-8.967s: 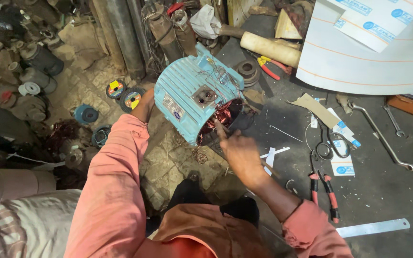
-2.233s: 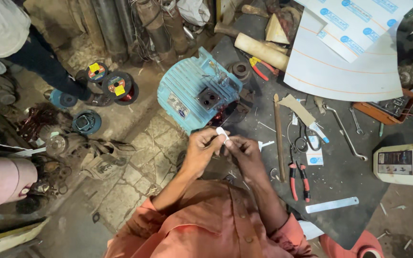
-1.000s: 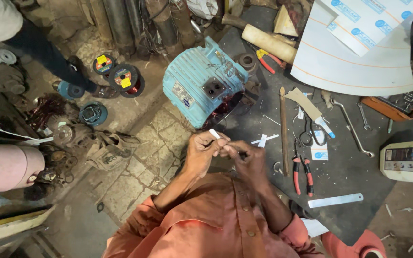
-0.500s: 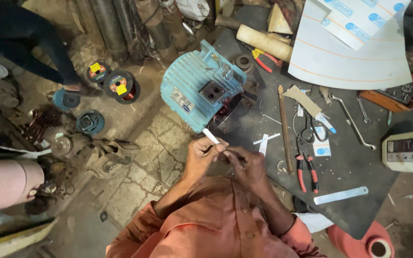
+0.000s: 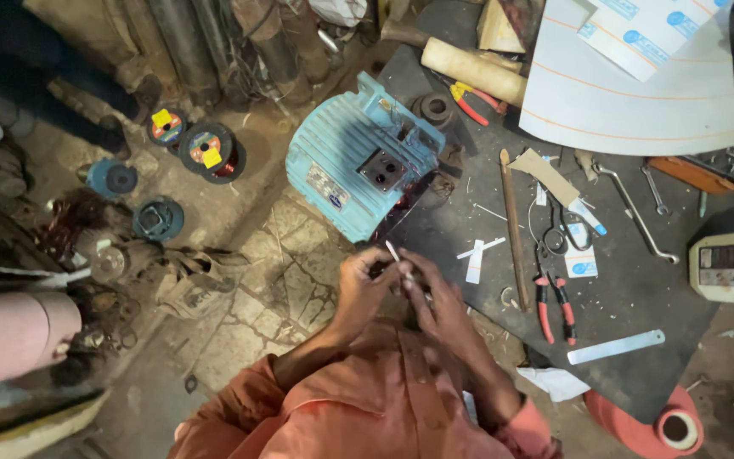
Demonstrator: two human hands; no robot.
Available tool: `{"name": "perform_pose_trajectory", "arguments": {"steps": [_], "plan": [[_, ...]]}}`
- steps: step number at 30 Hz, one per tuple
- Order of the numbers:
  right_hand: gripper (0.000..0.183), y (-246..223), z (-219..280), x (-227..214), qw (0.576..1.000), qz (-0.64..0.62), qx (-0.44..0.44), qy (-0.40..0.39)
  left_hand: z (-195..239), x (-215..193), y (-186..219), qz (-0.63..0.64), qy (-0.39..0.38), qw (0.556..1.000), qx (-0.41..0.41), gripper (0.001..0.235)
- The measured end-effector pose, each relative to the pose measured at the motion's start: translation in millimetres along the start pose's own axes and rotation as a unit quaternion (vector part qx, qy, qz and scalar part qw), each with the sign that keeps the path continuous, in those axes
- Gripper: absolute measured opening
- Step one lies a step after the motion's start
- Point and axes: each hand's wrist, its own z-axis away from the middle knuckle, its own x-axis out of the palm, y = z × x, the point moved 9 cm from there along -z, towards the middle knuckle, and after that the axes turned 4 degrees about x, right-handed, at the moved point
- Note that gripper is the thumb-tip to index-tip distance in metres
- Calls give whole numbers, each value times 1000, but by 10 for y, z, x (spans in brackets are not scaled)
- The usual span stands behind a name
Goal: The person works on a light-blue electric motor stator, arranging copper windings by hand, inserting white insulating strips into the slots, and using a hammer and metal bar to tap the stator body. The person repeatedly adjusts the windings and insulating pieces throughout the clip.
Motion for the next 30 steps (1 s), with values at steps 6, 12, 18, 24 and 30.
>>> {"name": "perform_pose_trajectory", "arguments": {"steps": [6, 12, 18, 24, 30], "plan": [[47, 605, -484, 34, 996, 55, 58, -47, 49, 109, -125, -244, 96, 962, 72, 37], [33, 1118, -887, 334, 993, 94, 15, -67, -90, 162, -806, -212, 80, 968, -104, 78], [42, 1324, -1002, 439, 997, 42, -15, -68, -331, 157, -989, -213, 113, 970, -44, 82], [40, 1027, -993, 335, 997, 51, -47, -42, -411, 110, -1226, -202, 121, 970, -61, 85], [51, 1076, -946, 373, 989, 77, 90, -92, -549, 41, -1488, -104, 107, 983, -104, 81]]}}
